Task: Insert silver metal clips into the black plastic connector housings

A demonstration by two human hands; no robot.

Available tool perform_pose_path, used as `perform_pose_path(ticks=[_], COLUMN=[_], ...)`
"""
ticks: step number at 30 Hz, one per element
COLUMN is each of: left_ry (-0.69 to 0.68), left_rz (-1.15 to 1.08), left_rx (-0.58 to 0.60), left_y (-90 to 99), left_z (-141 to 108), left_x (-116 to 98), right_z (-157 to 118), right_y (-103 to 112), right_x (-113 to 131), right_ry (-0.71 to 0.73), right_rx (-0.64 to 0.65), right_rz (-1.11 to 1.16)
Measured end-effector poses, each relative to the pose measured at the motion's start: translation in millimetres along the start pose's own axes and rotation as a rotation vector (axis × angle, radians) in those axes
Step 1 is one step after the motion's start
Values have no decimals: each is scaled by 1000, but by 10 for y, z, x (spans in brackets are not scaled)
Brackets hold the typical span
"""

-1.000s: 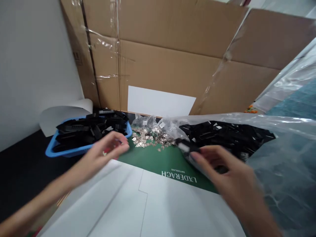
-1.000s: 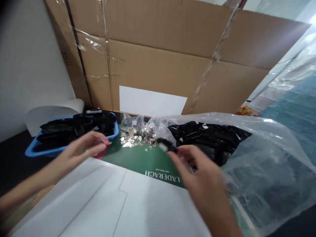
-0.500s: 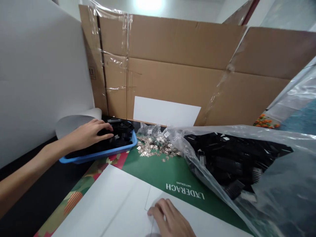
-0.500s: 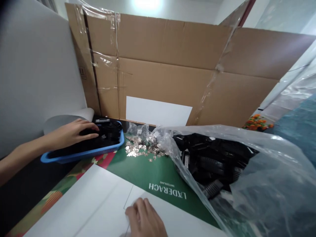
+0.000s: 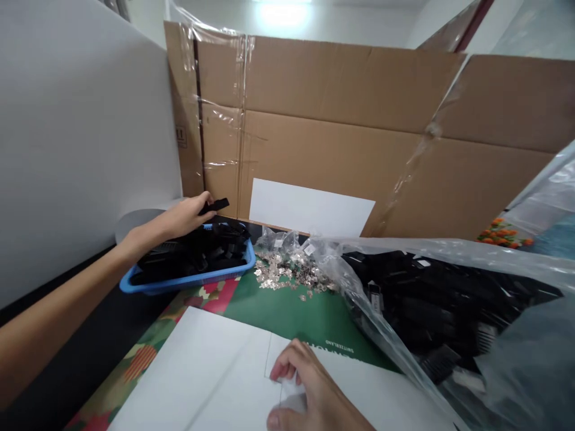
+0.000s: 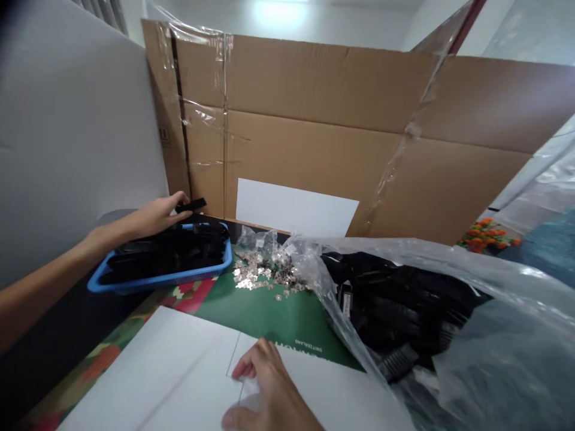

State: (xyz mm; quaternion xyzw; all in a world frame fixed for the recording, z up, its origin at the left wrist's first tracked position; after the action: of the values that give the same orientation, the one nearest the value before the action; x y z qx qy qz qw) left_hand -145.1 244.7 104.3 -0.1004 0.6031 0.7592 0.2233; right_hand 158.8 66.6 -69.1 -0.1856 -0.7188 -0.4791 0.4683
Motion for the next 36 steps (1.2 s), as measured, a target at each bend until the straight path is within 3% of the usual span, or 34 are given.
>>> perform_pose_path(ticks=[2, 4, 7, 9, 12, 15, 17, 22, 28, 31, 36], left_ry=[-36, -60, -43, -61, -15, 110, 131, 93, 86, 8, -96], left_rz=[-131, -246, -566, -654, -759, -865, -889, -910, -1074, -1026, -890], left_rx=[34, 109, 377, 536, 598, 588, 588, 625, 657, 719, 768], left_y=[6, -152, -755, -1204, -1689, -1934, -1971, -1893, -1787, -1780, -1846], left_z=[-226, -536, -1075, -1387, -1614, -1635, -1607, -1574, -1602, -1629, -1679], left_x=[-329, -686, -1147, -1350, -1376, -1223, -1167, -1223, -1287, -1310, -1337], right_z=[38, 71, 89, 69, 8, -51, -90, -236, -241, -231, -307], right_y=[-8, -19, -26, -19, 12, 8, 13, 249, 608, 644, 537], right_x=[-82, -161, -213, -203, -93, 43, 113, 355, 367, 388, 607], right_ry=[-9, -10, 21, 26, 40, 63, 94, 303, 213, 257, 510], right_rx=[-1, 8, -4, -42, -125, -142, -153, -348, -473, -458, -454], right_rz=[-15, -27, -1, 7, -8, 2, -2, 13, 11, -40, -182])
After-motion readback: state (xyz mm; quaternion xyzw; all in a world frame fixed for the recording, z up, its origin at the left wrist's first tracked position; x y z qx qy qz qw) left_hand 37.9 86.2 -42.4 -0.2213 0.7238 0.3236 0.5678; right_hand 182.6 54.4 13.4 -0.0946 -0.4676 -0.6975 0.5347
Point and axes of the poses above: each hand's wrist, its own z-axis towards the middle knuckle, its own y-axis out of the back of the hand, x = y × z, the point moved 8 cm from there along z, towards the middle knuckle, and after that the axes turned 1 degree about z, right-handed, at the moved point
